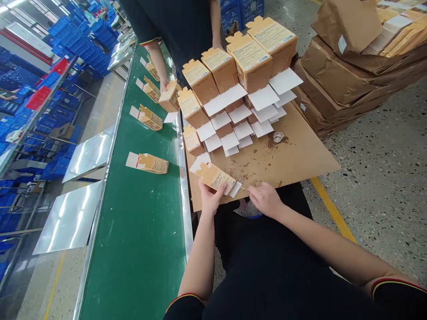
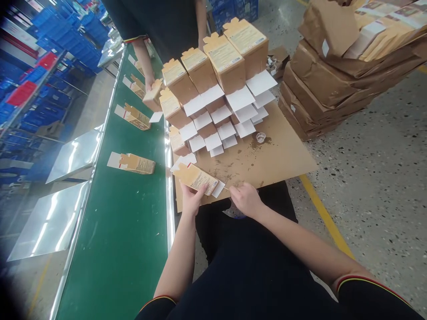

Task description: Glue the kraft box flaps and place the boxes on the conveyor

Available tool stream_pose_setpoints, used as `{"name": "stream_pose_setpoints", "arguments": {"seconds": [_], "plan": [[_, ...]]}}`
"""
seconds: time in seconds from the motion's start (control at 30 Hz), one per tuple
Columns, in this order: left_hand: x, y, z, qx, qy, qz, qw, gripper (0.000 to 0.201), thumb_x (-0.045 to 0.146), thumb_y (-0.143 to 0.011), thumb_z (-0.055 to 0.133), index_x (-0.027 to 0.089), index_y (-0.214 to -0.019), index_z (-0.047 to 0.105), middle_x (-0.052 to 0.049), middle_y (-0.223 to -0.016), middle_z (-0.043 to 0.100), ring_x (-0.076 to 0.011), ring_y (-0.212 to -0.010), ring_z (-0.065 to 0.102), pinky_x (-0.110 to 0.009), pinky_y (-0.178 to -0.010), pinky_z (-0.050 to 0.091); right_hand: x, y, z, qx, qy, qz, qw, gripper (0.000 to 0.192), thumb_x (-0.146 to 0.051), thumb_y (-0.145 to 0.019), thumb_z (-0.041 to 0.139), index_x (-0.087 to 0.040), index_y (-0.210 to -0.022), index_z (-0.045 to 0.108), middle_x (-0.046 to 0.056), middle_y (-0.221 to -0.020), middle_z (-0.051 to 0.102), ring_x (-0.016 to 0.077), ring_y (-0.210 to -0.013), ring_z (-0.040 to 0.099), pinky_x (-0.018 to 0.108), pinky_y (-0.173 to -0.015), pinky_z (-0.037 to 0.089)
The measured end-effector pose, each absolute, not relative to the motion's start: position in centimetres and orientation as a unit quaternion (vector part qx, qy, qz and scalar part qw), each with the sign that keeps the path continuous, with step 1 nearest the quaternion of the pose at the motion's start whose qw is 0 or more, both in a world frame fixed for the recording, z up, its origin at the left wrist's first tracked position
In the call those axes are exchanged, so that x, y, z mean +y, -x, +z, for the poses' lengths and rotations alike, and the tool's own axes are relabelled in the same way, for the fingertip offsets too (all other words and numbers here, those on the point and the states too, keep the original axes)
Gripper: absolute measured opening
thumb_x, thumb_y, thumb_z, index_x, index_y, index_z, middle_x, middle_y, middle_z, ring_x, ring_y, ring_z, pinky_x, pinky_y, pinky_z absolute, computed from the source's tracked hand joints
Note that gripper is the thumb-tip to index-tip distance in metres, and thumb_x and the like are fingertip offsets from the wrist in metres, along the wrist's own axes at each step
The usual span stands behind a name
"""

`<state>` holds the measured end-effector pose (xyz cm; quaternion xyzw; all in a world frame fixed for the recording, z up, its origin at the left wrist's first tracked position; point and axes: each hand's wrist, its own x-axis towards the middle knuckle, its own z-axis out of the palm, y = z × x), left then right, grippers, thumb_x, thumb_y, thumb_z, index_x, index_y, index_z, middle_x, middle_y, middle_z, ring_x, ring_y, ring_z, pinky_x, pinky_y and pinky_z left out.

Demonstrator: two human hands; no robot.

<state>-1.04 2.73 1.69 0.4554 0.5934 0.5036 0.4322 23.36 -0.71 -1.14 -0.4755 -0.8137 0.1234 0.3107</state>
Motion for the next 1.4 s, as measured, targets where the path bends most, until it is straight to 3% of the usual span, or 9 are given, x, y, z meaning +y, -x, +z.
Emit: {"name": "stream_pose_setpoints", "arguments": {"seconds": [0.13, 0.33, 0.53, 0.63, 0.73, 0.83, 0.97, 1.2, 1.4], "plan": [[1.1, -0.4, 0.9, 0.592, -0.487, 0.509, 0.392, 0.098, 0.062, -0.072, 0.105, 0.027, -0.146, 0.051, -0.018, -0.146, 0.071, -0.0367, -0.141, 0.073, -0.053, -0.12, 0.061, -1.1, -25.0, -0.7, -0.768, 0.51, 0.119, 0.369, 0.033, -0.016, -0.116, 0.048, -0.021, -0.093, 0.07, -0.002, -0.06, 0.06, 0.0154, -0.055, 0.051, 0.034, -0.069, 0.034], [-0.1, -1.5, 0.6, 0.615, -0.503, 0.48, 0.373, 0.07, 0.047, -0.073, 0.105, 0.026, -0.13, 0.069, -0.016, -0.135, 0.077, -0.041, -0.134, 0.076, -0.064, -0.122, 0.057, -3.0, -27.4, 0.5, -0.712, 0.551, 0.138, 0.413, 0.028, -0.022, -0.115, 0.055, -0.024, -0.093, 0.071, -0.003, -0.059, 0.053, 0.0167, -0.055, 0.047, 0.033, -0.068, 0.038], [0.7, -2.5, 1.4, 0.621, -0.455, 0.499, 0.397, 0.078, 0.034, -0.062, 0.111, 0.026, -0.128, 0.071, -0.016, -0.132, 0.081, -0.0412, -0.133, 0.077, -0.054, -0.114, 0.064, -3.8, -27.5, 0.2, -0.687, 0.553, 0.162, 0.443, 0.028, -0.026, -0.115, 0.057, -0.024, -0.09, 0.069, -0.003, -0.058, 0.051, 0.0159, -0.055, 0.046, 0.031, -0.064, 0.041], [0.8, -1.9, 1.4, 0.631, -0.449, 0.501, 0.387, 0.078, 0.03, -0.059, 0.112, 0.025, -0.126, 0.072, -0.017, -0.131, 0.082, -0.0412, -0.128, 0.079, -0.056, -0.114, 0.065, -3.7, -27.5, -0.2, -0.673, 0.558, 0.182, 0.45, 0.027, -0.031, -0.115, 0.057, -0.024, -0.092, 0.071, -0.002, -0.06, 0.054, 0.0163, -0.057, 0.05, 0.031, -0.064, 0.044], [0.6, 1.9, 1.8, 0.671, -0.393, 0.537, 0.327, 0.072, 0.039, -0.059, 0.112, 0.022, -0.118, 0.072, -0.017, -0.12, 0.083, -0.0415, -0.119, 0.082, -0.065, -0.114, 0.064, -3.8, -28.1, -0.3, -0.65, 0.574, 0.205, 0.454, 0.03, -0.038, -0.116, 0.056, -0.025, -0.094, 0.072, -0.001, -0.063, 0.057, 0.0173, -0.058, 0.054, 0.032, -0.063, 0.046], [0.4, 9.1, 2.9, 0.692, -0.33, 0.601, 0.226, 0.082, 0.043, -0.064, 0.109, 0.023, -0.13, 0.064, -0.017, -0.136, 0.079, -0.0412, -0.133, 0.077, -0.069, -0.122, 0.058, -3.8, -28.9, -0.3, -0.629, 0.587, 0.219, 0.46, 0.032, -0.045, -0.116, 0.057, -0.025, -0.097, 0.074, -0.001, -0.063, 0.058, 0.0173, -0.058, 0.055, 0.032, -0.062, 0.046], [0.3, 17.8, 3.5, 0.702, -0.278, 0.646, 0.112, 0.094, 0.035, -0.061, 0.11, 0.025, -0.137, 0.055, -0.017, -0.15, 0.072, -0.039, -0.146, 0.072, -0.064, -0.124, 0.059, -3.3, -29.5, -0.3, -0.625, 0.591, 0.223, 0.458, 0.037, -0.051, -0.117, 0.056, -0.025, -0.096, 0.073, -0.002, -0.06, 0.056, 0.0168, -0.056, 0.055, 0.031, -0.059, 0.044], [0.9, 20.7, 0.5, 0.753, -0.296, 0.57, 0.142, 0.093, 0.034, -0.073, 0.105, 0.023, -0.147, 0.05, -0.02, -0.154, 0.069, -0.0337, -0.145, 0.072, -0.056, -0.128, 0.055, -2.5, -29.3, 0.1, -0.62, 0.59, 0.235, 0.461, 0.04, -0.056, -0.115, 0.058, -0.023, -0.1, 0.076, 0.0, -0.064, 0.062, 0.016, -0.055, 0.057, 0.031, -0.059, 0.047], [3.1, 21.3, 0.9, 0.748, -0.303, 0.566, 0.171, 0.093, 0.035, -0.071, 0.104, 0.023, -0.144, 0.048, -0.019, -0.153, 0.066, -0.0351, -0.147, 0.069, -0.058, -0.129, 0.053, -1.8, -28.5, 1.0, -0.633, 0.576, 0.246, 0.455, 0.042, -0.056, -0.115, 0.058, -0.023, -0.096, 0.076, -0.002, -0.058, 0.056, 0.016, -0.053, 0.056, 0.031, -0.058, 0.047]]}}
